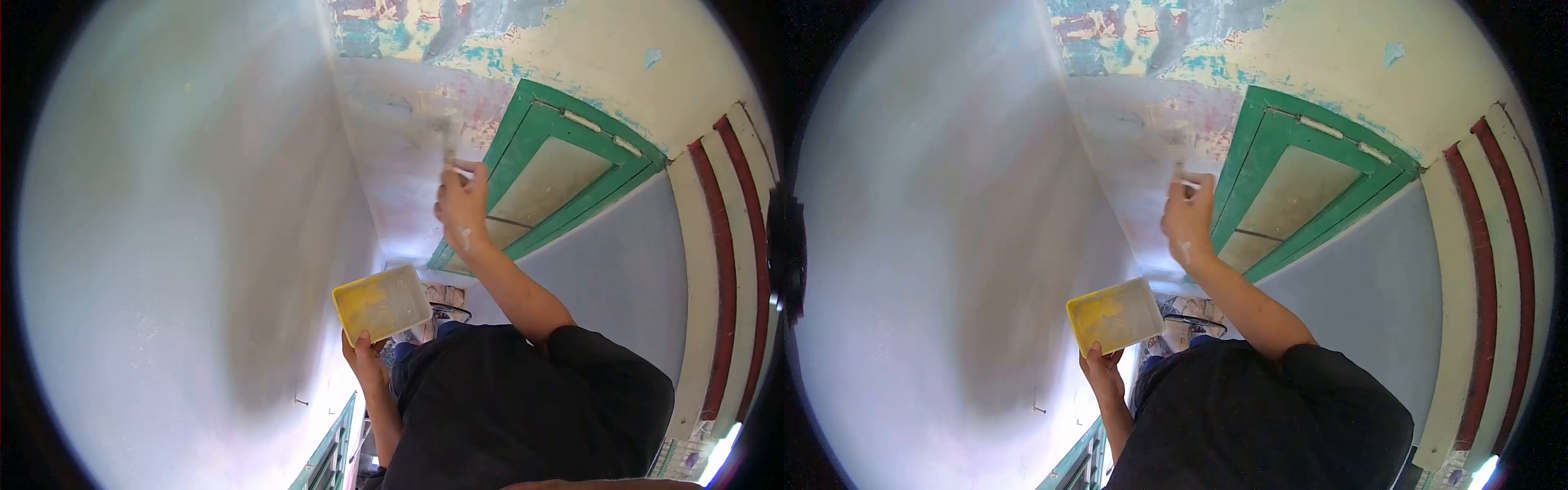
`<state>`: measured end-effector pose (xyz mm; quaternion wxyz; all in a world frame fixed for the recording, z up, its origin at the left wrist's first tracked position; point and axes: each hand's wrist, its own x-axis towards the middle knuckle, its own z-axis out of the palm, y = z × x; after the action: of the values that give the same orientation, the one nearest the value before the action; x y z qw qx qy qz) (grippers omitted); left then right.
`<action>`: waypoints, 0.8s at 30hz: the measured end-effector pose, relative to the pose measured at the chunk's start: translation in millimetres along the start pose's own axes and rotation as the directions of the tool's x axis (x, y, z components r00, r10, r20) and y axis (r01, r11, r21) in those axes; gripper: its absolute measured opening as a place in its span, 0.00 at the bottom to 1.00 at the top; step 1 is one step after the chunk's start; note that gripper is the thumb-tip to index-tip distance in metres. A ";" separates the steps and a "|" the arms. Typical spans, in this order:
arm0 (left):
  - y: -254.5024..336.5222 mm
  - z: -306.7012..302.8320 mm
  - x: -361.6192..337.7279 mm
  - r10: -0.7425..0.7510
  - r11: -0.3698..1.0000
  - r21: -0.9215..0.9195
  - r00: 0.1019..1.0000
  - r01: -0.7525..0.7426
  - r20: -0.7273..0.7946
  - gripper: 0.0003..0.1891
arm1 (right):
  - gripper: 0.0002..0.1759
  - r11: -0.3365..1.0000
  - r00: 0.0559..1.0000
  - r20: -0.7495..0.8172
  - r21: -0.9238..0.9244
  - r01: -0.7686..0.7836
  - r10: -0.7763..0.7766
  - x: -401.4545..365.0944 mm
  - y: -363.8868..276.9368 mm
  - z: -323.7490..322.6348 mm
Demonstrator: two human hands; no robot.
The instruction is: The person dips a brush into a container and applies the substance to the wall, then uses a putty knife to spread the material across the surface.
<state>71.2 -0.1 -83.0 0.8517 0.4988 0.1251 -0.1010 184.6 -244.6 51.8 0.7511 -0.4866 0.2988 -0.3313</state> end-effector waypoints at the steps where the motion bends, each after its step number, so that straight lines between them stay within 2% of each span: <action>1: 0.5 -0.3 -0.4 -0.016 0.999 0.033 1.000 0.016 0.012 0.29 | 0.11 0.997 0.992 0.119 -0.071 -0.030 0.038 -1.8 2.7 7.6; 3: -0.4 3.9 1.8 -0.018 0.999 0.031 1.000 0.018 0.000 0.27 | 0.12 0.996 0.926 0.368 -0.004 -0.092 0.086 0.3 4.0 34.1; 5: 0.3 8.1 3.5 -0.019 0.999 0.029 1.000 0.019 -0.011 0.25 | 0.13 0.998 0.903 0.425 0.008 0.068 -0.065 24.2 22.4 63.6; 6: 1.7 9.6 3.7 -0.017 1.000 0.018 1.000 0.017 0.017 0.25 | 0.13 0.997 0.905 0.419 0.012 0.070 -0.068 34.0 16.6 65.2; 8: 3.6 12.5 3.9 -0.014 1.000 0.004 0.999 0.014 0.047 0.25 | 0.13 0.998 0.941 0.335 0.029 -0.059 0.046 46.5 2.3 63.8; 10: 2.9 13.6 2.5 -0.026 1.000 -0.006 1.000 0.026 0.017 0.25 | 0.13 0.998 0.947 0.319 0.042 -0.043 0.027 57.4 -12.5 28.8; 13: -1.0 6.2 1.1 -0.025 0.999 -0.020 1.000 0.025 0.004 0.26 | 0.13 0.996 0.986 0.168 0.088 -0.013 -0.002 38.5 -26.2 -18.6; 14: -1.3 4.6 -0.6 -0.016 0.999 -0.028 1.000 0.016 -0.003 0.26 | 0.13 0.996 0.996 0.088 0.093 0.015 -0.023 29.2 -24.8 -25.2; 17: 0.9 2.7 -1.0 -0.009 1.000 -0.030 1.000 0.009 -0.014 0.27 | 0.13 0.999 0.998 0.065 0.038 0.001 -0.003 8.4 -10.0 -22.3; 19: 0.7 1.3 -1.7 -0.021 1.000 -0.005 1.000 0.021 -0.019 0.26 | 0.15 0.992 0.958 0.265 -0.082 -0.092 0.110 4.4 -6.4 0.0; 21: 0.3 1.1 -0.2 -0.027 1.000 0.002 1.000 0.027 -0.010 0.26 | 0.14 0.986 0.914 0.370 -0.068 -0.150 0.164 17.4 15.1 27.6; 24: 2.8 7.3 2.1 -0.027 1.000 -0.001 1.000 0.027 0.014 0.26 | 0.14 0.992 0.941 0.316 -0.013 -0.123 0.121 50.5 45.6 42.1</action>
<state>74.9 -5.3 -78.0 0.8513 0.4959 0.1261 -0.1161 257.0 -248.0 17.6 0.8099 -0.5115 0.2033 -0.2030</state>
